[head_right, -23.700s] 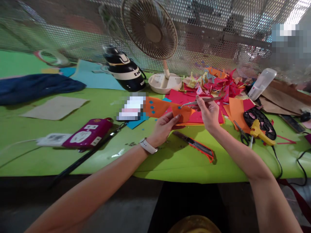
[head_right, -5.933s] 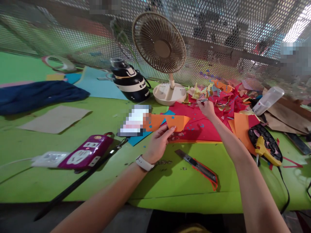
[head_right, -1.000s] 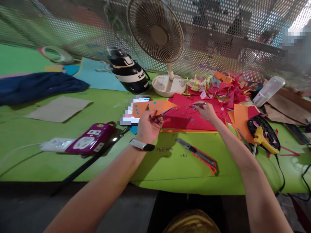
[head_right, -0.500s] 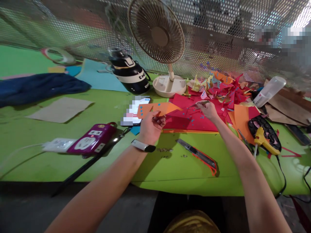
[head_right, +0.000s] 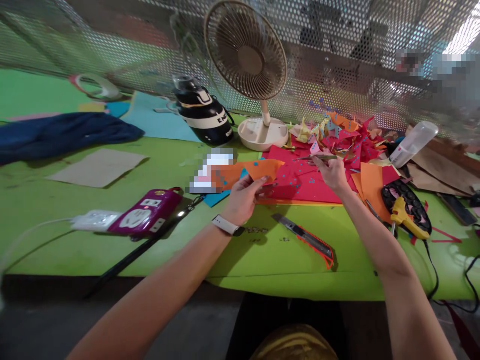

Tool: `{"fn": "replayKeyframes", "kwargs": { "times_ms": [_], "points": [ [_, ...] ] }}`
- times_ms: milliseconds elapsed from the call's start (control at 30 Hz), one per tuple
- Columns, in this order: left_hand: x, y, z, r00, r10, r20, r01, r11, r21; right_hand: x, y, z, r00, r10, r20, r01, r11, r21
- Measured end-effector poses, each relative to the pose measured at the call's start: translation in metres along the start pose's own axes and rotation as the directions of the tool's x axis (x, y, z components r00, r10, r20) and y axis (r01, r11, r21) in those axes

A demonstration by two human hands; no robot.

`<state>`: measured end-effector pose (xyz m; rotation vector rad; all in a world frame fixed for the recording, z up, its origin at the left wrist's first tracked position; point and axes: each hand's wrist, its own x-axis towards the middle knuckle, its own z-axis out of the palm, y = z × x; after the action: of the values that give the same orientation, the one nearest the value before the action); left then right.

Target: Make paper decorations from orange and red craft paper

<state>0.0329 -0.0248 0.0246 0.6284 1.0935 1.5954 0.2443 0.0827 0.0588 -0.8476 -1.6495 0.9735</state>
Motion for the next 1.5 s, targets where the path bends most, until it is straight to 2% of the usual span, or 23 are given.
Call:
{"fn": "replayKeyframes", "kwargs": {
  "times_ms": [167,333,633,867,1033,1200,1367,1433,1500],
  "points": [
    [-0.006,-0.003,0.003,0.997,-0.008,0.074,0.007,1.0,0.021,-0.039,-0.036,0.004,1.0,-0.026,0.014,0.027,0.994,-0.105],
    [-0.007,-0.007,0.002,0.991,-0.035,0.131,0.034,0.999,0.007,-0.058,-0.039,0.017,0.994,-0.063,0.089,0.078,0.98,-0.182],
    [-0.005,-0.008,0.002,0.991,-0.009,0.136,0.013,0.999,-0.031,-0.061,-0.033,0.022,0.986,-0.088,0.144,0.118,0.969,-0.217],
    [-0.006,-0.007,0.002,0.989,0.026,0.148,-0.026,1.0,-0.006,-0.064,-0.043,0.025,0.985,-0.027,0.172,0.072,0.962,-0.263],
    [-0.006,-0.006,0.001,0.99,0.019,0.143,-0.022,1.0,0.02,-0.065,-0.043,0.023,0.97,-0.113,0.213,0.178,0.933,-0.314],
    [-0.006,-0.005,0.001,0.99,0.042,0.137,-0.041,0.999,-0.013,-0.065,-0.036,0.02,0.962,-0.179,0.208,0.248,0.892,-0.377],
    [-0.001,-0.008,-0.002,0.995,0.075,0.064,-0.075,0.997,-0.009,-0.062,-0.033,0.013,0.959,-0.246,0.14,0.283,0.824,-0.491],
    [0.0,-0.009,-0.001,0.992,0.121,0.022,-0.12,0.992,-0.025,-0.063,-0.034,0.014,0.966,-0.224,0.127,0.257,0.825,-0.504],
    [-0.001,-0.009,0.001,0.985,0.175,-0.005,-0.175,0.983,-0.053,-0.066,-0.038,0.018,0.972,-0.169,0.163,0.227,0.86,-0.458]
  ]
}}
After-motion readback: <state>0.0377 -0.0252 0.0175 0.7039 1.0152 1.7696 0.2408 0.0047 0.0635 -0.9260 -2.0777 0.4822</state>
